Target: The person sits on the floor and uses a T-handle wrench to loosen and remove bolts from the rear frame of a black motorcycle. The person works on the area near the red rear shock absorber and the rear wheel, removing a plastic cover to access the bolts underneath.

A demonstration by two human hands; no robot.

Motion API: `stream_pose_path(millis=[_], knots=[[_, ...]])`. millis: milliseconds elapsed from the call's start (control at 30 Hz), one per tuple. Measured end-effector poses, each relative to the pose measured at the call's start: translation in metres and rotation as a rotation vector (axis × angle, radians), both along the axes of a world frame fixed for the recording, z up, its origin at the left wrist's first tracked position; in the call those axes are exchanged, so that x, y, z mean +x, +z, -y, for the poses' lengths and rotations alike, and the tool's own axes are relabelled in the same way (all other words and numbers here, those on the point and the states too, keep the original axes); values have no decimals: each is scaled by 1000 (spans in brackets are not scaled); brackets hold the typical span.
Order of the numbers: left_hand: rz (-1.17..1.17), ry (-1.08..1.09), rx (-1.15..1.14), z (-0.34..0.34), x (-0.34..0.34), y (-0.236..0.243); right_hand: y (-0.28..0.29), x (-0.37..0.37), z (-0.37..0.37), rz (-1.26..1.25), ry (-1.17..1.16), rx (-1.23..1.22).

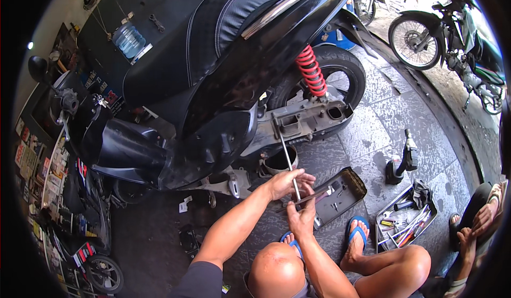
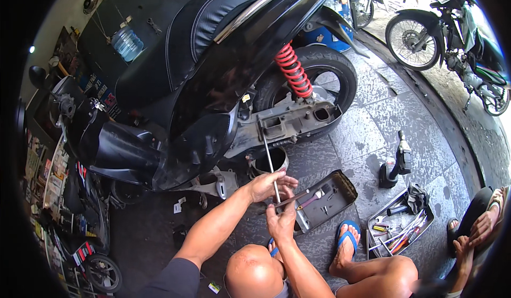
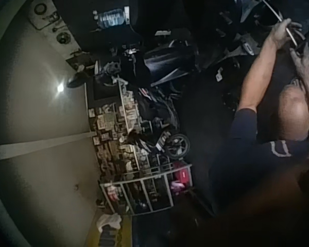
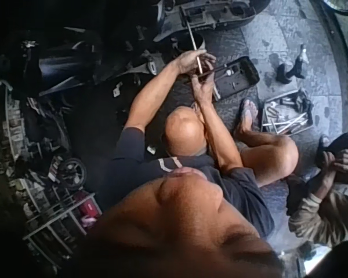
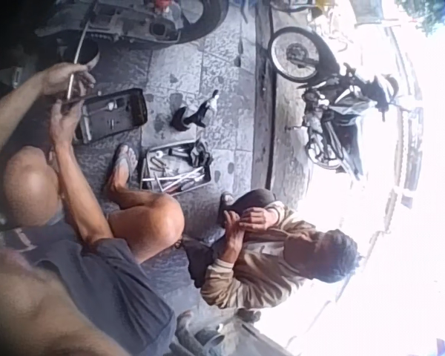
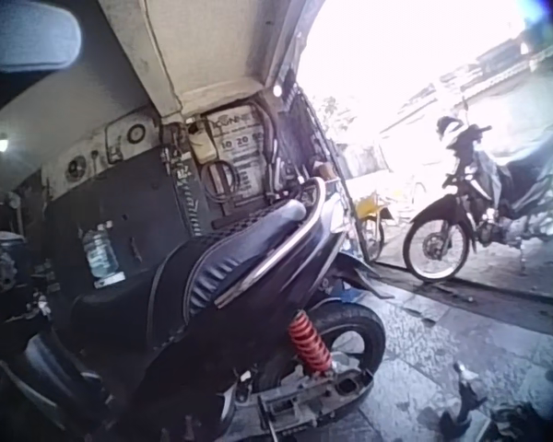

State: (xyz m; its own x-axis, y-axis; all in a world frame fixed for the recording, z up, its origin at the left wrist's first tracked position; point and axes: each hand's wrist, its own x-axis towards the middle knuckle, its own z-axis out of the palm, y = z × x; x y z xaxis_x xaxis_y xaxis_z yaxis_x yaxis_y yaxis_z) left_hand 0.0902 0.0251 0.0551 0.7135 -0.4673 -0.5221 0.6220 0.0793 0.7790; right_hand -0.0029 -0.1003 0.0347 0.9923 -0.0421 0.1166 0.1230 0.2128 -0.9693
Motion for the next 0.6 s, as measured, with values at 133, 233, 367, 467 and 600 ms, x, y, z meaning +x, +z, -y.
stream_pose_path(millis=[133,233,367,467,600], knots=[[18,34,230,1,0,9,4,1,7,-382,285,353],[57,8,337,5,5,16,-20,23,-5,-546,592,1023],[163,28,502,5,9,10,-2,34,0,-372,211,-92],[139,31,464,1,-1,14,22,55,37,183,510,-1118],[92,-163,589,5,-2,34,61,79,55,309,651,-1677]])
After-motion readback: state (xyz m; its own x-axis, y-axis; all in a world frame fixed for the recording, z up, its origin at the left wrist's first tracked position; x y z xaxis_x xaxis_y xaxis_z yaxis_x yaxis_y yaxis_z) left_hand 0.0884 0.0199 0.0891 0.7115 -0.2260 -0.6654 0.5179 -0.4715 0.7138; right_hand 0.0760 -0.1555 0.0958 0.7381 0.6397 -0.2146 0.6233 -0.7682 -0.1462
